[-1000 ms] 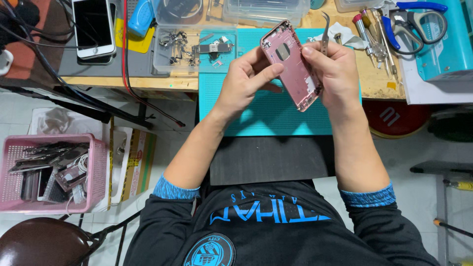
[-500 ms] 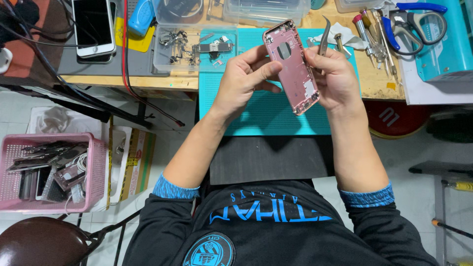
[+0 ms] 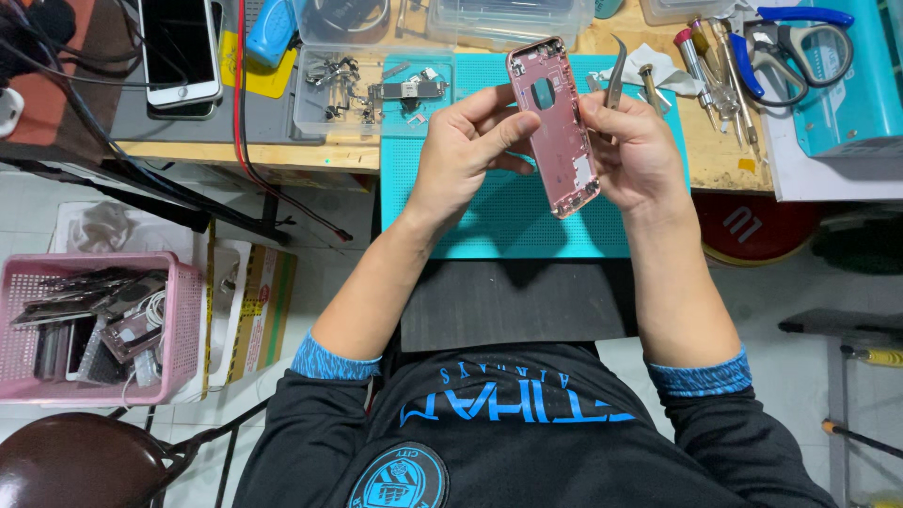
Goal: The person works on a pink phone back housing at a repair bench, prying at its edges with a tool and using tweezers to remove small components and debris from the frame. They turn the housing over repeatedly and continue working around its edges before holding it up at the end.
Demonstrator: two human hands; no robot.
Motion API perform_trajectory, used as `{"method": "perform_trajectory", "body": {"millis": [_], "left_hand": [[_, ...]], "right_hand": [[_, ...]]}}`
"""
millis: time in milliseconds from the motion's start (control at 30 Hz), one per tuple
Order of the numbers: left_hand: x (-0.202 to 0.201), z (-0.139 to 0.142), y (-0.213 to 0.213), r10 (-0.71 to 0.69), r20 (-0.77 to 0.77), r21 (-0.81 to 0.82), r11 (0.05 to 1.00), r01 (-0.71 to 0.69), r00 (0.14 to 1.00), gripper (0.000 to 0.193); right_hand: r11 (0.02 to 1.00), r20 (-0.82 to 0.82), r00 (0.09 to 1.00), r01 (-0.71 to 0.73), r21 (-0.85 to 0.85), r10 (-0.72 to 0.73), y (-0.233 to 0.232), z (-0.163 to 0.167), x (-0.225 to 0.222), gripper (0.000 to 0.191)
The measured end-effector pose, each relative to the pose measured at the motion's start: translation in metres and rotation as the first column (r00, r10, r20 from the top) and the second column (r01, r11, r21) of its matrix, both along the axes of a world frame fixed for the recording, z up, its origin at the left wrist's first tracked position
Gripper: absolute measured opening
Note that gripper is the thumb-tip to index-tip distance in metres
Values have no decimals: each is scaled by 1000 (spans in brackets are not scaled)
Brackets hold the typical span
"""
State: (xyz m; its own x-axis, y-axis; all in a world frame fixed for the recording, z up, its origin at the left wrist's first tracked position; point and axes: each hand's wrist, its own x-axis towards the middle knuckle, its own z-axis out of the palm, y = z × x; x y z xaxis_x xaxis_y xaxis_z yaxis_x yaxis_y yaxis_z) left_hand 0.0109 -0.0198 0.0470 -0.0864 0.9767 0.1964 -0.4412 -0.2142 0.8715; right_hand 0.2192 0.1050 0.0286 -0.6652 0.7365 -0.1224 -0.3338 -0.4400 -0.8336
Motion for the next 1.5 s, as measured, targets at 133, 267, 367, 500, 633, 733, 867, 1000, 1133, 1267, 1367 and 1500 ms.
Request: {"method": "perform_trajectory", "body": {"millis": [133,267,367,500,633,733,867,1000,1133,1267,1367,1500], "left_hand": [[1,-1,0,12,3,16,1000,-12,1000,43],[2,-2,0,32,-17,27,999,-31,999,43],[3,-2,0,42,-29,35,999,-41,999,43],[3,-3,-2,29,-50,34,999,-28,998,46],[5,-3,-1,-20,-42,-3,1000,20,999,62],[1,-3,-3,-40,-21,-53,998,39,999,72],[-5,-4,-2,-101,77,-16,995,103,992,79],[-10,-8,-3,-89,143,24,996,87,986,81],[-18,-7,-6,-86,190,141,988,60,978,81],[-30,-4,-13,-123,144,113,988,107,982,73],[-32,-6,-12,-112,24,-117,987,114,993,53],[-28,-15,-5,-77,-22,-114,991,75,997,41]], "right_hand": [[1000,7,1000,-12,-10,12,-2,1,0,10],[1000,15,1000,-21,-21,21,-2,2,-2,11],[999,26,999,-36,-26,37,-3,2,-1,12],[999,20,999,-44,-22,45,-4,3,-2,13],[1000,98,995,-9,9,8,-4,3,-7,15],[999,149,988,18,43,-25,-7,2,-11,13],[995,161,987,-10,98,-6,-10,2,-12,11],[998,130,991,22,65,-31,-10,7,-12,17],[992,147,987,50,113,-66,-10,13,-5,18],[957,182,970,112,267,-164,-5,13,0,11],[910,196,961,102,403,-195,0,14,2,11],[878,238,924,169,447,-298,11,16,7,23]]}}
